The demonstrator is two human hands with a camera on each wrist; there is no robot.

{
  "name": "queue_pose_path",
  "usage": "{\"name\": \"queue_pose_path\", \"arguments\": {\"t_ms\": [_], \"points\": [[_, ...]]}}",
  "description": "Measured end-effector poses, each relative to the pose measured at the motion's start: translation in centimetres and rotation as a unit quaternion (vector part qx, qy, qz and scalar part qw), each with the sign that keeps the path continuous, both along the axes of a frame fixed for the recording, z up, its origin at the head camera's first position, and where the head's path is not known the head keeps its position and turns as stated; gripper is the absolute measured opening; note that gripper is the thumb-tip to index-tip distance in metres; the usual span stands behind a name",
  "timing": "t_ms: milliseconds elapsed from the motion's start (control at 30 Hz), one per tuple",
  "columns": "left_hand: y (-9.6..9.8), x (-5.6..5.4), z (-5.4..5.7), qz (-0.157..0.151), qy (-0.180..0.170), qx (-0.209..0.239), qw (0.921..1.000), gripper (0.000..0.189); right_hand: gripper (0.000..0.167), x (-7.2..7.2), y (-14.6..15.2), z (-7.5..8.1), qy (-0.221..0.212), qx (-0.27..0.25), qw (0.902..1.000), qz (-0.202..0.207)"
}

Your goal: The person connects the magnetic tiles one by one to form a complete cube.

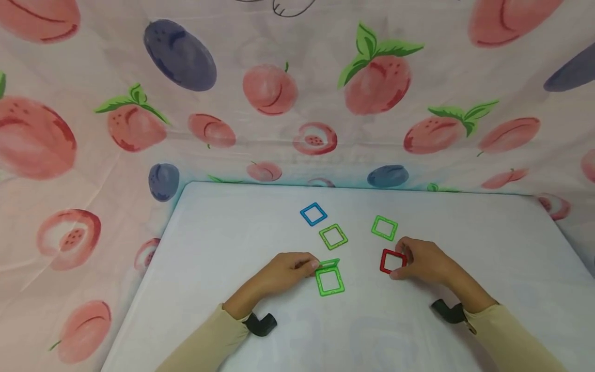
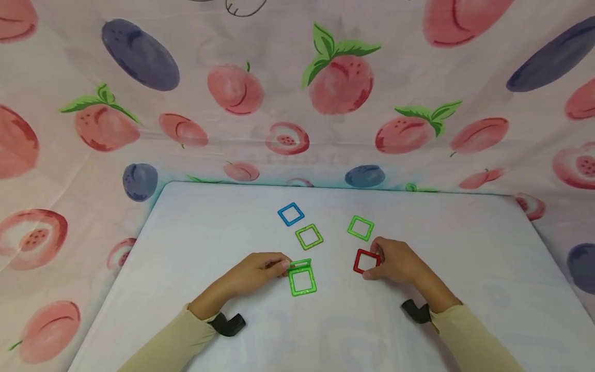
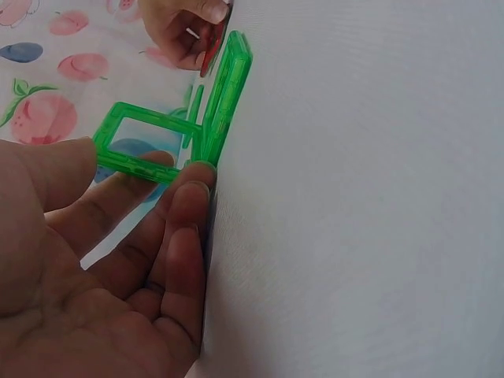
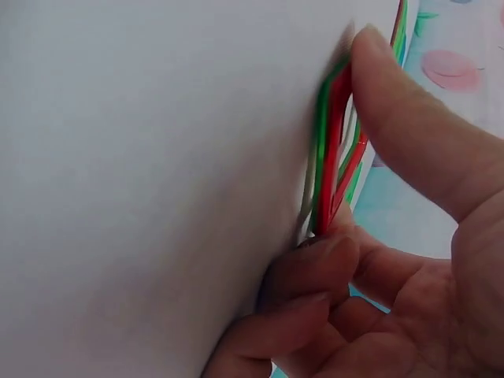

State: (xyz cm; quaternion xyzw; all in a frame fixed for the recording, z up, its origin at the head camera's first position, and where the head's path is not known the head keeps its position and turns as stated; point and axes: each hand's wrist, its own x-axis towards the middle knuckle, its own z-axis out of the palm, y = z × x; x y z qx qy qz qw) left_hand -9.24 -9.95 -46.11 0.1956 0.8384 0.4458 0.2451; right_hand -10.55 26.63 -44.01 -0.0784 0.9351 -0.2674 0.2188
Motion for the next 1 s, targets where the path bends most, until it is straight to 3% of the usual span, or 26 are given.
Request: {"name": "queue_pose_path", "arguments": {"t_ms": [300,400,467,567,667,800,1000], "points": [[0.0,0.0,0.1,-0.006,0.004,0.0,1.0,0.03,0.035,0.5,-0.2,0.2,-0.012,-0.017,0.9998,0.005],[0.0,0.0,0.1,-0.003,0.006,-0.002,1.0,0.029,0.033,0.5,-0.5,0.3,-0.037,-0.064,0.9972,0.001],[0.0,0.0,0.0,-0.001,0.005,-0.003,1.0,0.029,0.031,0.6,-1.0,0.4,-0.071,-0.114,0.9909,-0.003],[0.0,0.0,-0.1,0.001,0.004,-0.005,1.0,0.029,0.029,1.0,-1.9,0.7,-0.134,-0.186,0.9732,-0.016],[-0.1,0.1,-0.1,0.0,0.005,-0.004,1.0,0.028,0.03,1.4,-2.9,0.9,-0.173,-0.223,0.9589,-0.03],[-0.2,0.0,-0.2,-0.004,0.011,-0.002,0.9999,0.028,0.029,1.9,-4.2,1.0,-0.168,-0.241,0.9556,-0.024],[-0.3,-0.1,-0.3,-0.01,0.022,-0.003,0.9997,0.03,0.025,2.2,-6.2,0.5,-0.129,-0.241,0.962,0.003]]}}
